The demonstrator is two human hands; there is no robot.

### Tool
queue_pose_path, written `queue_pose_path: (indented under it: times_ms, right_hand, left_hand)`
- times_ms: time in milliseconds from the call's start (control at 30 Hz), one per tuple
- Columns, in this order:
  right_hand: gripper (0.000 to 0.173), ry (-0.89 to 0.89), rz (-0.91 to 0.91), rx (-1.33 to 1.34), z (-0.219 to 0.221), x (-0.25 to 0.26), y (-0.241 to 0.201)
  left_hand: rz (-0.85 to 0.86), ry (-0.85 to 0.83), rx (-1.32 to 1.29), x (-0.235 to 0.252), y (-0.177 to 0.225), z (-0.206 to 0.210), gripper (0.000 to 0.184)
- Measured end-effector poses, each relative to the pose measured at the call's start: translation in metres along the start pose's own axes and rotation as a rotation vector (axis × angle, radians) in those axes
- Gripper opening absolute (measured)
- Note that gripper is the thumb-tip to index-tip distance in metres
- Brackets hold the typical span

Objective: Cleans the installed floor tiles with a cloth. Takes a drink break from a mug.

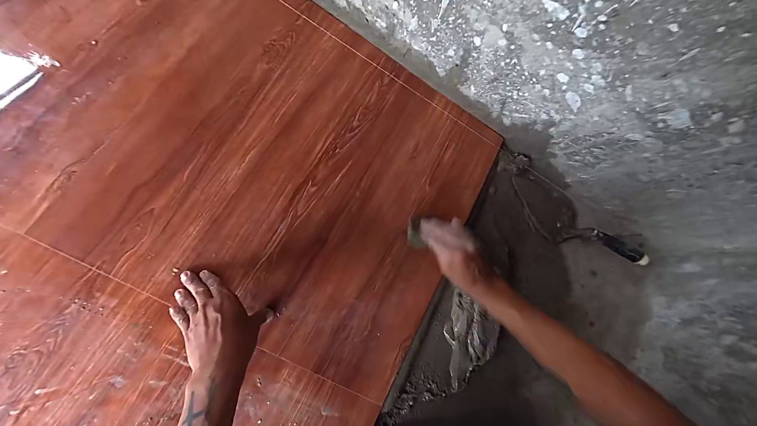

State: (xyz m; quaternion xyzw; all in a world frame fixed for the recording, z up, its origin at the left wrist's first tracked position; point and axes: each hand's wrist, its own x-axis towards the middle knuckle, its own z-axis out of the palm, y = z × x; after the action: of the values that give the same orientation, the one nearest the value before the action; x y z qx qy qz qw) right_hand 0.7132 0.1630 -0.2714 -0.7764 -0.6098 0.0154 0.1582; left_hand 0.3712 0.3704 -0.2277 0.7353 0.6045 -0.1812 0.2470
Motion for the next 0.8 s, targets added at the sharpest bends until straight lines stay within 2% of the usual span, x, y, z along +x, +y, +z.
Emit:
queue_pose_path:
  times_ms: [100,167,200,267,333,400,467,600,667,733,800]
  right_hand:
    - [0.031,0.025,0.359,-0.056,-0.019,0.081,0.078]
    - [0.032,0.064,0.514,-0.079,-0.027,0.11,0.105]
    - [0.032,0.041,0.521,-0.088,-0.029,0.107,0.095]
    - [0.03,-0.05,0.433,-0.053,-0.035,0.064,0.038]
    - [0.031,-0.041,0.281,0.01,-0.011,-0.005,-0.014]
    - [0.03,0.015,0.123,0.044,0.005,-0.047,-0.04]
    - [0.029,0.044,0.094,-0.018,0.002,-0.033,-0.021]
    - [0.032,0.015,0.379,-0.103,-0.023,0.067,0.07]
    - [0.033,0.034,0.465,-0.114,-0.025,0.109,0.098]
    - [0.034,0.018,0.475,-0.072,-0.018,0.112,0.08]
    - [0.031,0.011,0.36,0.024,-0.005,0.062,0.01]
  left_hand:
    - [0.001,-0.009,0.009,0.0,-0.001,0.001,0.119]
    - [-0.007,-0.01,0.019,0.001,0.0,-0.001,0.12]
    - [-0.01,-0.012,0.022,0.001,-0.001,0.0,0.12]
    - [-0.009,-0.017,0.015,-0.002,0.001,0.0,0.12]
    - [0.0,-0.006,0.015,-0.002,0.002,-0.001,0.12]
    - [0.011,0.001,0.017,-0.002,-0.001,-0.001,0.119]
    - [0.017,0.004,0.011,-0.002,-0.002,-0.001,0.119]
    - [0.013,-0.005,0.009,-0.002,-0.001,-0.001,0.118]
    - [0.015,-0.003,-0.009,-0.001,-0.003,-0.001,0.117]
    - [0.009,-0.004,-0.015,-0.001,-0.004,0.0,0.117]
    - [-0.001,-0.017,-0.01,-0.001,-0.002,0.0,0.118]
